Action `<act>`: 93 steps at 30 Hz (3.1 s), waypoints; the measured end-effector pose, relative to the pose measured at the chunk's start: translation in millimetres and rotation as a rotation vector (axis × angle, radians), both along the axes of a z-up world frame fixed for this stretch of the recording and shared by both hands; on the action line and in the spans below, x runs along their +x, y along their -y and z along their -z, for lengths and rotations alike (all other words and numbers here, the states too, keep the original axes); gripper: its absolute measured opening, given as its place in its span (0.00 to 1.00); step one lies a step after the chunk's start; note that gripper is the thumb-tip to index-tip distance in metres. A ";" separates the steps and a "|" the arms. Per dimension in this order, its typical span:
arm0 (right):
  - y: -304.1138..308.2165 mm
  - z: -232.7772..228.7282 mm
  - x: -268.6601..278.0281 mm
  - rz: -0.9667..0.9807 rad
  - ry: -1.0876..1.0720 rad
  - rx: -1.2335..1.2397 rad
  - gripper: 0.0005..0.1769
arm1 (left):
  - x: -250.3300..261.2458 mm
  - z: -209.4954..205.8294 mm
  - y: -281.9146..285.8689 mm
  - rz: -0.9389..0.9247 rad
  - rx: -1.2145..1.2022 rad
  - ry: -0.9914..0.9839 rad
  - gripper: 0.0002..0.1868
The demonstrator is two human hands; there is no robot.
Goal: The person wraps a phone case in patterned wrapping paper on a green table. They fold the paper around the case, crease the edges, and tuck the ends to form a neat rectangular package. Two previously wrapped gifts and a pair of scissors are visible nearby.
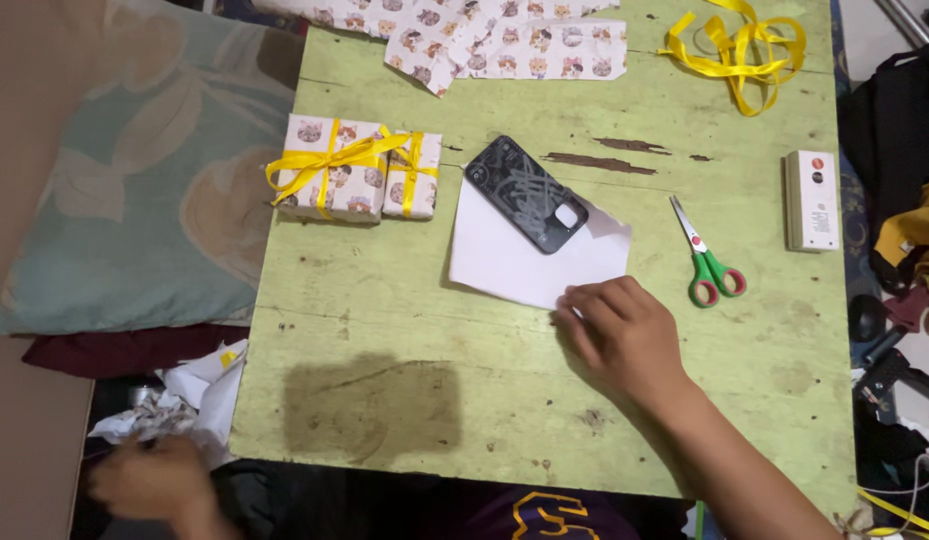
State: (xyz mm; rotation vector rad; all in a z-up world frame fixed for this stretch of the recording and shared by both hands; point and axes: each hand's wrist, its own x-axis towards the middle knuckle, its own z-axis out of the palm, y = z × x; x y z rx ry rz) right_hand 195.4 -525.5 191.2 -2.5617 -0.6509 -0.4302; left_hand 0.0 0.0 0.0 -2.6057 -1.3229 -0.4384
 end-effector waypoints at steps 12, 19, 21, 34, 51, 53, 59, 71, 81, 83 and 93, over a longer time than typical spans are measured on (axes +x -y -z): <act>-9.4 -13.9 53.2 0.072 -0.076 0.024 0.34 | 188.1 -183.2 251.9 1.460 -0.630 0.258 0.13; -7.0 8.1 69.0 0.125 -0.013 -0.033 0.35 | 230.0 -175.7 299.7 1.628 -0.609 0.217 0.16; 0.8 13.0 71.3 0.167 -0.007 0.003 0.33 | 228.9 -166.6 297.8 1.625 -0.611 0.239 0.17; 46.6 -1.0 46.3 -0.048 -0.235 0.162 0.28 | 221.0 -160.0 306.7 1.648 -0.697 0.222 0.15; 56.1 -12.4 42.9 -0.013 -0.434 -0.033 0.29 | 257.2 -165.1 298.1 1.347 -0.457 0.330 0.18; 56.5 -14.3 43.0 -0.026 -0.423 -0.025 0.29 | 274.9 -169.7 291.1 1.329 -0.253 0.222 0.25; 58.1 -11.5 42.1 -0.030 -0.392 -0.026 0.29 | 326.3 -173.6 281.6 1.305 0.065 0.064 0.27; 59.2 -4.1 39.5 -0.052 -0.319 -0.007 0.29 | 331.3 -163.3 287.0 1.478 0.257 0.130 0.17; 57.1 -3.8 37.6 -0.072 -0.214 -0.060 0.29 | 236.7 -183.7 205.0 1.181 -0.294 0.411 0.14; 56.3 -3.8 37.0 -0.079 -0.207 -0.061 0.29 | 197.8 -177.1 156.7 1.040 -0.210 0.286 0.09; 53.3 0.3 35.4 -0.082 -0.153 -0.069 0.27 | 3.6 -29.2 -41.7 0.287 -0.226 0.153 0.16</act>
